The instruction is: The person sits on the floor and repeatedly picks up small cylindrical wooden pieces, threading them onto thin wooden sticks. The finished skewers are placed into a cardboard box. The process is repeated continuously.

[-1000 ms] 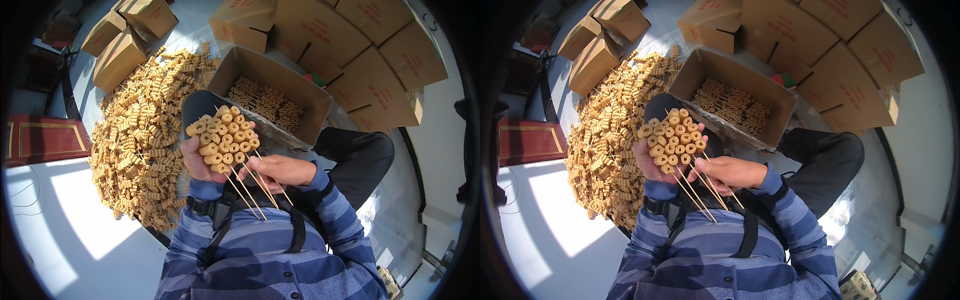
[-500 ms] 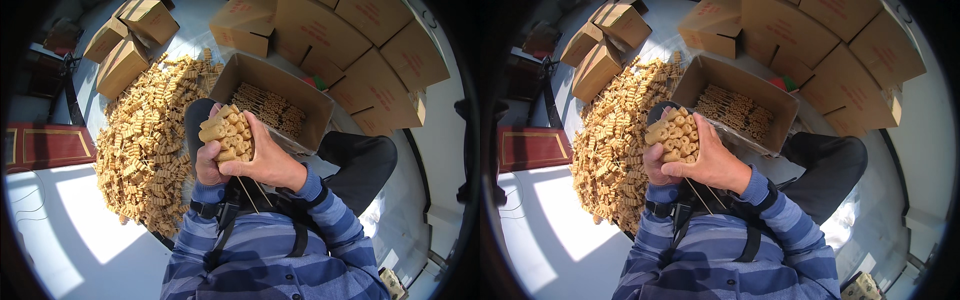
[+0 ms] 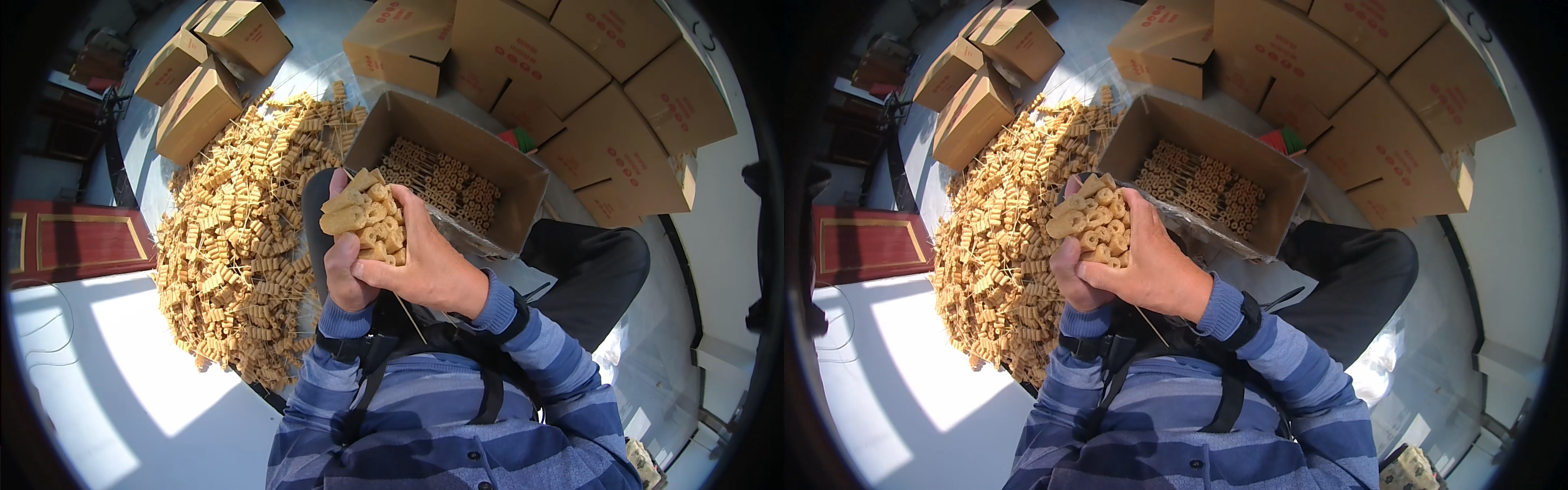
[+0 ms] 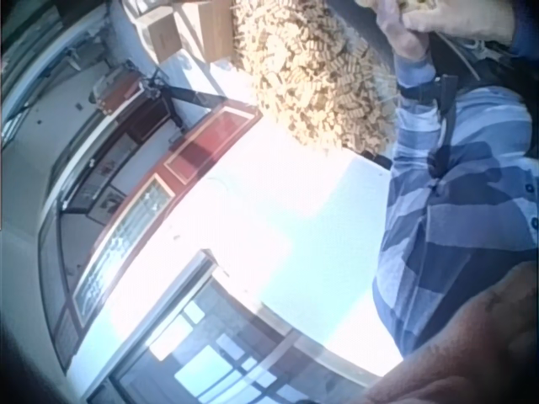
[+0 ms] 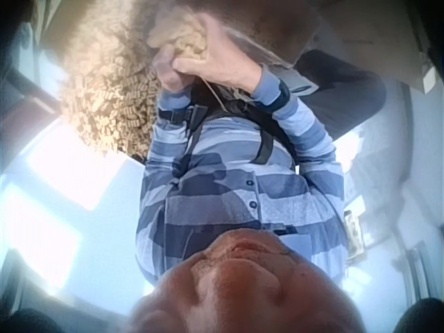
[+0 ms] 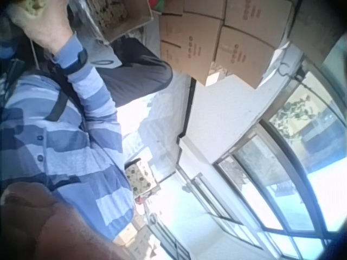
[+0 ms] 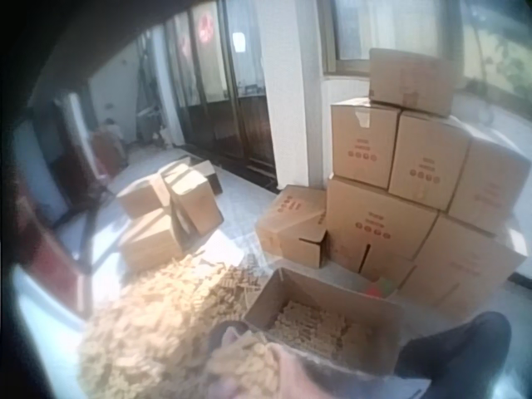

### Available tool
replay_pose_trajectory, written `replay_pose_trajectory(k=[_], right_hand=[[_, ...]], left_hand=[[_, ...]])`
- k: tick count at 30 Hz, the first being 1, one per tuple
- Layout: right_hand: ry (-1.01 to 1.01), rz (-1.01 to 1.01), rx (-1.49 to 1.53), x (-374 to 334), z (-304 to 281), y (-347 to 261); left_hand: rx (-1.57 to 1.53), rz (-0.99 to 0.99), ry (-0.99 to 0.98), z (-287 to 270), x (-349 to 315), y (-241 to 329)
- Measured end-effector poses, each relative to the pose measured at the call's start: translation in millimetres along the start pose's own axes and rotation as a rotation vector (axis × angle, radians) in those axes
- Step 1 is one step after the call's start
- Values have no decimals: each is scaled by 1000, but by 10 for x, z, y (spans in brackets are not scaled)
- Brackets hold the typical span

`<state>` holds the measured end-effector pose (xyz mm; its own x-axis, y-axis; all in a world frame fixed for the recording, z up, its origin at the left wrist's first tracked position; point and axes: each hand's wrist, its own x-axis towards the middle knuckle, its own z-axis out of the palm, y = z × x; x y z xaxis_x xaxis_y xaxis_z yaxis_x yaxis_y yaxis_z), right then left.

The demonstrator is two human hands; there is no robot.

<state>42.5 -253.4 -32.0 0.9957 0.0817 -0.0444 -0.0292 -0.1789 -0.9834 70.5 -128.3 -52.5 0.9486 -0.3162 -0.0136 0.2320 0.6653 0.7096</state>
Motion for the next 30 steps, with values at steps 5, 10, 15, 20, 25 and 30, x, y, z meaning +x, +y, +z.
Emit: replay_pose_trajectory(k=[5,10,15,20,25,30], right_hand=[[42,-5,-91,72,102,44],[-13,2,-51,259,77,66],[16,80,129,420,-186,1],[313,-68,-425,753,-773,145],[424,-132,-988,1058,-784,779],[314,89,-1125,1325,-464,1505]], left_hand=[[58,69,77,24,83,8],[145,211,212,80,181,-88],[235,108,168,82,328,-89],[367,211,218,-224,568,117],[573,160,226,-477,620,256],[875,-67,74,-528,719,194]])
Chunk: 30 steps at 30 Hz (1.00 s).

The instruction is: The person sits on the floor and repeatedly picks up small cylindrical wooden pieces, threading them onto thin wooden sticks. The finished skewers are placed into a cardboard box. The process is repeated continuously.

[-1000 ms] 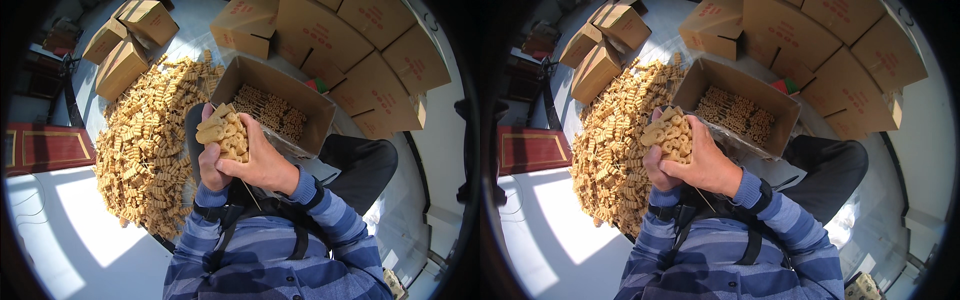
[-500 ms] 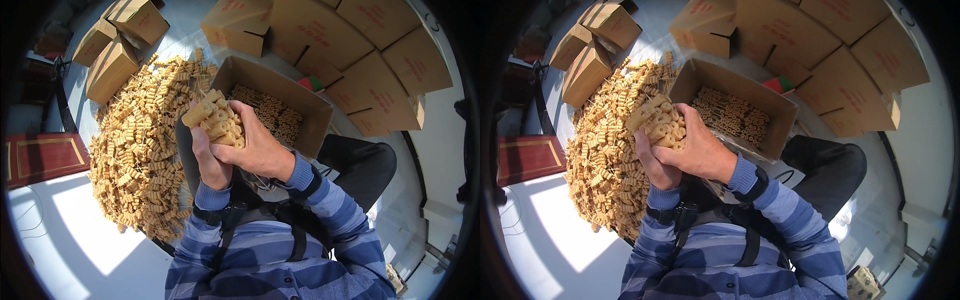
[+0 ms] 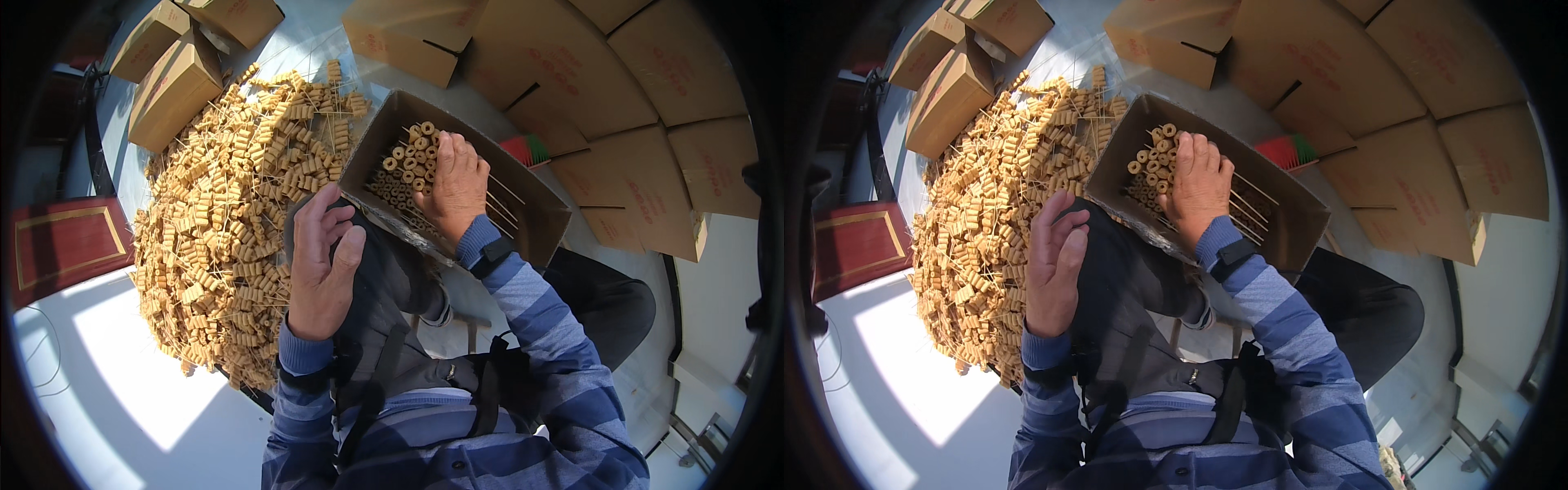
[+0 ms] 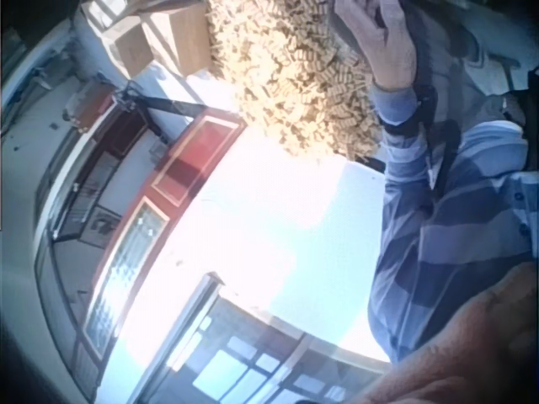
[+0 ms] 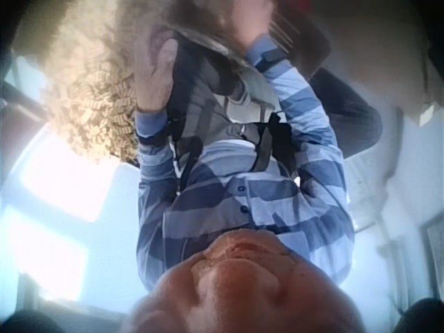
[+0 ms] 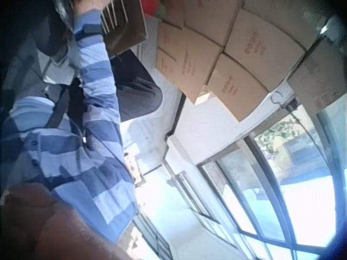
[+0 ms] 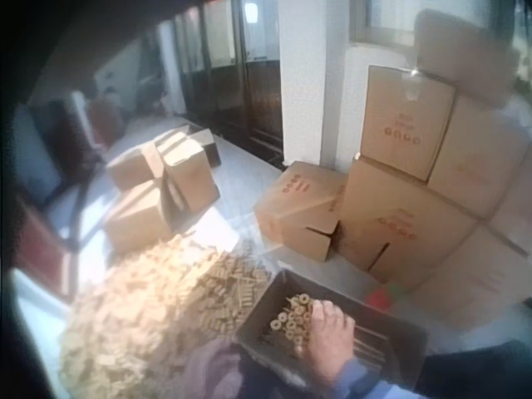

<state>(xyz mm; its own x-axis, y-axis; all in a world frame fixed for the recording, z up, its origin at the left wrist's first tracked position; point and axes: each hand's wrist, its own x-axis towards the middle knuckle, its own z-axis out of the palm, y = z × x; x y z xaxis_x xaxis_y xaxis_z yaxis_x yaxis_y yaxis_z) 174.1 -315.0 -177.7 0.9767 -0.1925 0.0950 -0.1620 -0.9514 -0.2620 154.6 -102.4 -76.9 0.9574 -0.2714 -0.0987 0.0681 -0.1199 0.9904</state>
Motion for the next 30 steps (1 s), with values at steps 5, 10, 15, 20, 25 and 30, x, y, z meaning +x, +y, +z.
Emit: replay_pose_trajectory(k=[5,10,15,20,25,30], right_hand=[[-6,-74,30,66,441,174],[7,-44,-40,166,775,314],[52,-48,-69,232,1079,382],[89,-42,-68,285,1334,439],[56,-47,-45,326,1544,442],[-120,16,39,309,1594,455]], left_hand=[[706,169,-356,222,242,-220],[973,127,-527,470,306,-408],[1012,109,-522,542,320,-445],[996,67,-520,562,322,-416],[986,69,-545,540,338,-401],[976,59,-550,507,360,-418]])
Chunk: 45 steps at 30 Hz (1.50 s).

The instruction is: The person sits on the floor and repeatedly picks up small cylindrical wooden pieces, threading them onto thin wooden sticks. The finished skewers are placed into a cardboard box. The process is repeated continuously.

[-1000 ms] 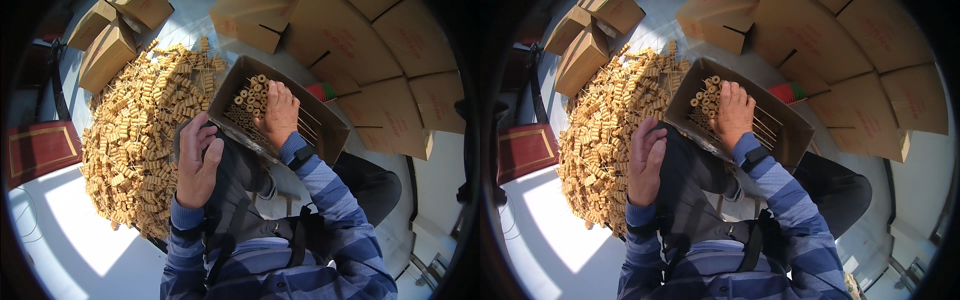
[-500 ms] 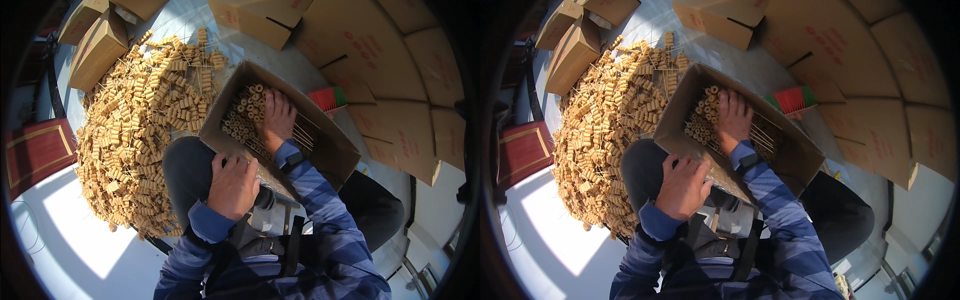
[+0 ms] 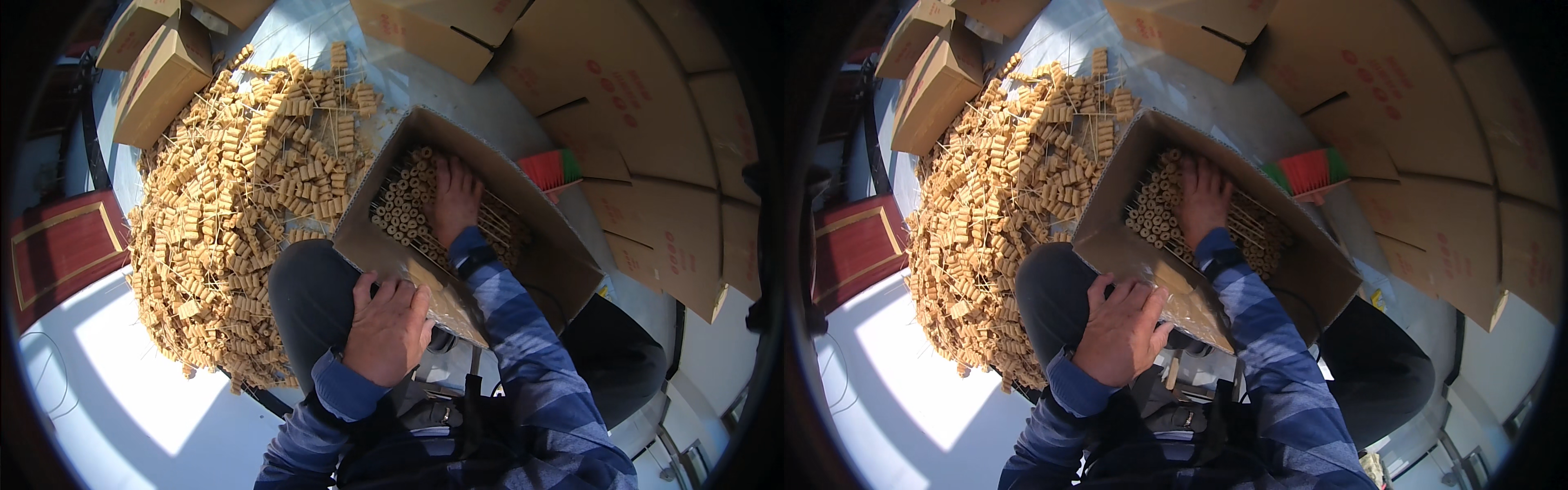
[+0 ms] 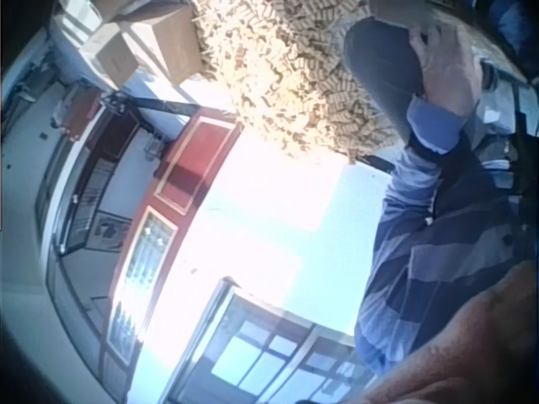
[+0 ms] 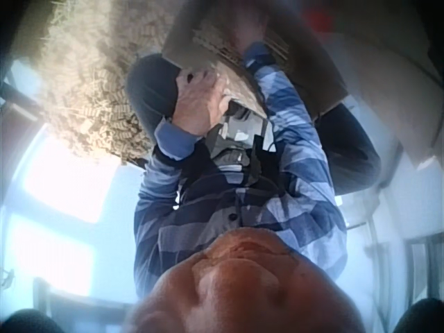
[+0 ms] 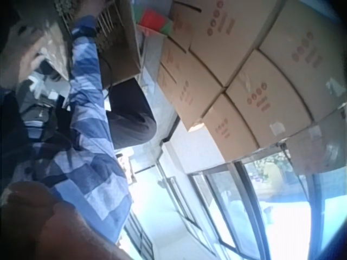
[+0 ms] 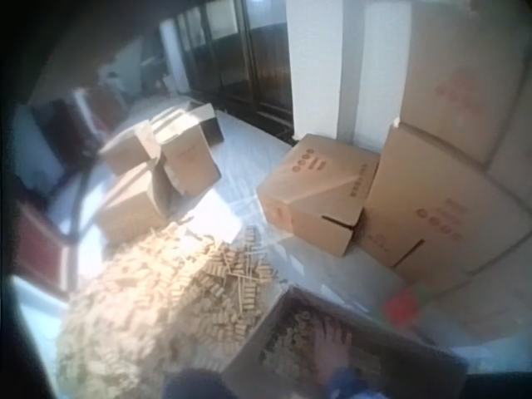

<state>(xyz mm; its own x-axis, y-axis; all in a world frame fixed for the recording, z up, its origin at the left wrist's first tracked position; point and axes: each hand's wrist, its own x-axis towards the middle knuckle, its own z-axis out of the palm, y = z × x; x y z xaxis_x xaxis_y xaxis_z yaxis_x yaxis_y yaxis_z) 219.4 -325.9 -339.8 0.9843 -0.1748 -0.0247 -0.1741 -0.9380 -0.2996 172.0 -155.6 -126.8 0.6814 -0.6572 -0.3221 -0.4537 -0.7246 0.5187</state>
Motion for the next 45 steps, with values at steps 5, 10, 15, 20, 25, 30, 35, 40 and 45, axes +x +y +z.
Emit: replay_pose_trajectory(k=[5,10,15,20,25,30,35,40,45], right_hand=[[-92,34,49,41,-21,-1],[-70,15,52,92,63,22],[-72,15,-11,153,205,39],[-182,46,-81,226,234,25],[-423,40,31,284,190,179],[-418,-20,258,353,192,335],[-263,-56,213,232,170,277],[-169,12,-135,206,152,84],[-4,-2,-65,159,30,-41]], left_hand=[[-11,0,-2,18,11,-22],[-6,6,-2,14,16,-31],[-11,11,7,7,1,-31],[-1,15,20,23,-7,-42],[-7,9,33,52,4,-45],[5,8,30,55,12,-43],[-3,14,42,48,4,-44],[-17,-4,20,49,-2,-30],[-9,9,42,52,-20,-41]])
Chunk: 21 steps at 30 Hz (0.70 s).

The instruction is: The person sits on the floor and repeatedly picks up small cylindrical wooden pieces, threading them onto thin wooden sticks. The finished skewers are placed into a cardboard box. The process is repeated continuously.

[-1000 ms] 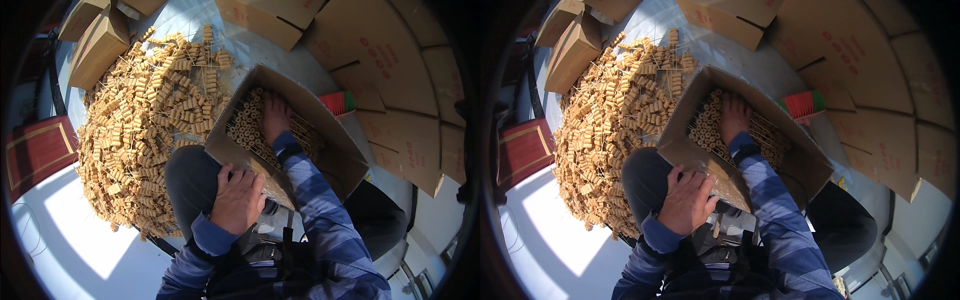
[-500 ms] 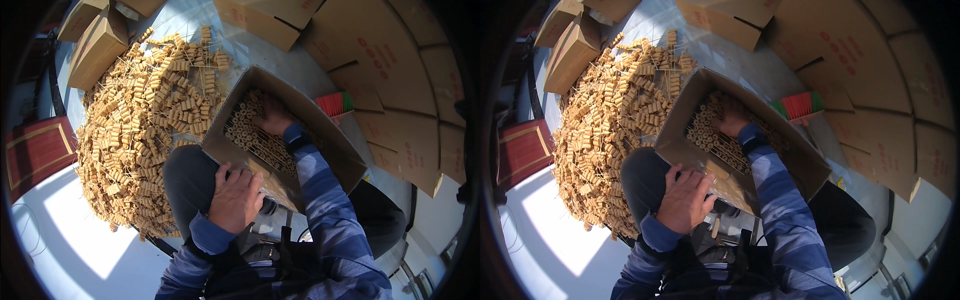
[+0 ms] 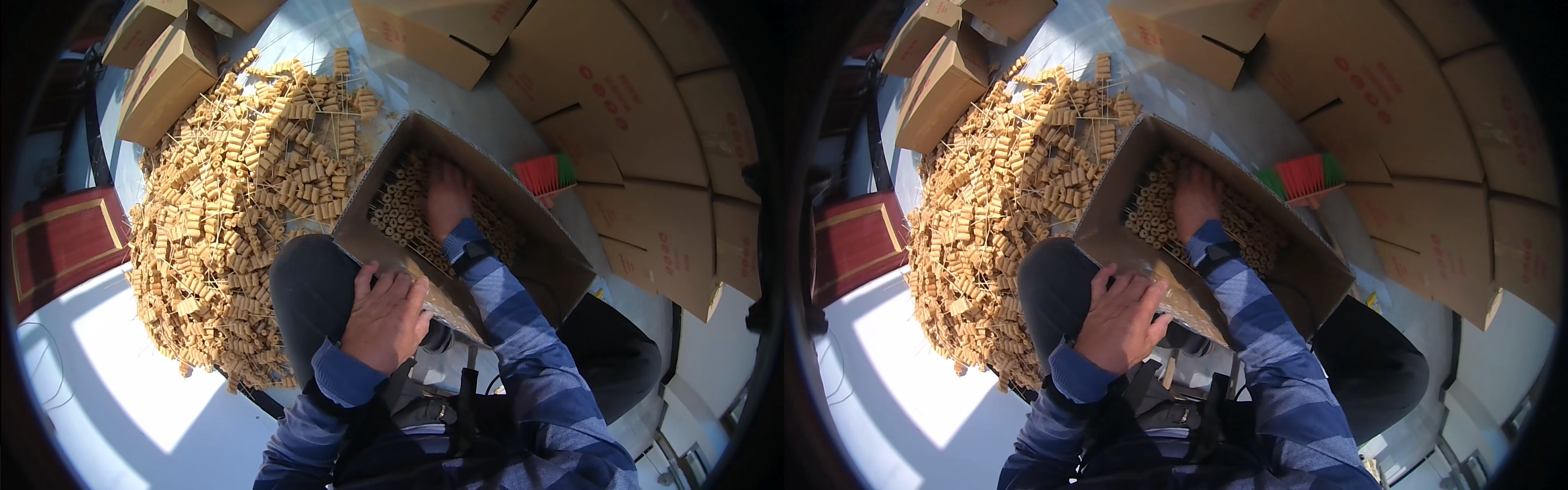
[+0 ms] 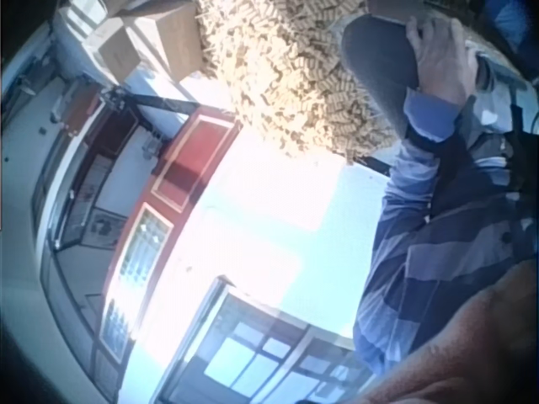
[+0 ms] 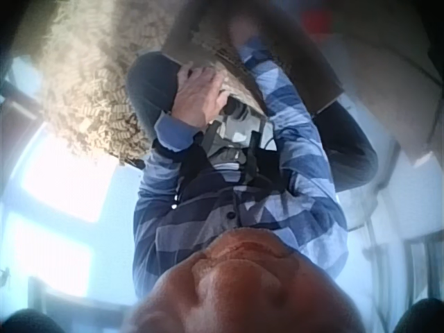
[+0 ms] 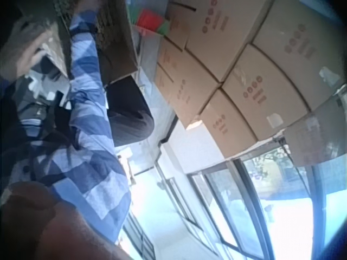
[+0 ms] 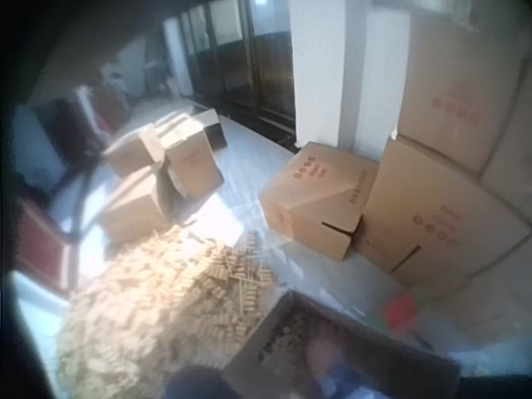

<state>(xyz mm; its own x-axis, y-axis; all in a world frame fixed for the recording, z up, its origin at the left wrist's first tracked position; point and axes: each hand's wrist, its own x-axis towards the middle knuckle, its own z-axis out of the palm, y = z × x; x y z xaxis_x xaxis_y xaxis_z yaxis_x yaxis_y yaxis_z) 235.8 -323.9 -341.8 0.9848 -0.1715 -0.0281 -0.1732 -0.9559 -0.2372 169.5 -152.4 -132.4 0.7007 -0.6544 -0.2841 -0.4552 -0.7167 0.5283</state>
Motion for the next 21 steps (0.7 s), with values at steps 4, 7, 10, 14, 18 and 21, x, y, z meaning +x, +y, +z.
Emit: replay_pose_trajectory(k=[4,7,10,14,18,21], right_hand=[[-76,-41,111,-214,-108,235],[-225,-51,333,-229,-13,406],[-81,-116,493,-175,159,425],[-95,-67,509,-181,228,458],[-291,49,557,-331,52,721],[-657,340,816,-412,21,871]], left_hand=[[10,-17,-10,29,-11,8],[15,-12,-7,37,-8,25],[5,-16,8,26,-11,35],[9,5,45,32,-10,51],[20,-5,46,31,-20,67],[15,1,54,49,-24,92]])
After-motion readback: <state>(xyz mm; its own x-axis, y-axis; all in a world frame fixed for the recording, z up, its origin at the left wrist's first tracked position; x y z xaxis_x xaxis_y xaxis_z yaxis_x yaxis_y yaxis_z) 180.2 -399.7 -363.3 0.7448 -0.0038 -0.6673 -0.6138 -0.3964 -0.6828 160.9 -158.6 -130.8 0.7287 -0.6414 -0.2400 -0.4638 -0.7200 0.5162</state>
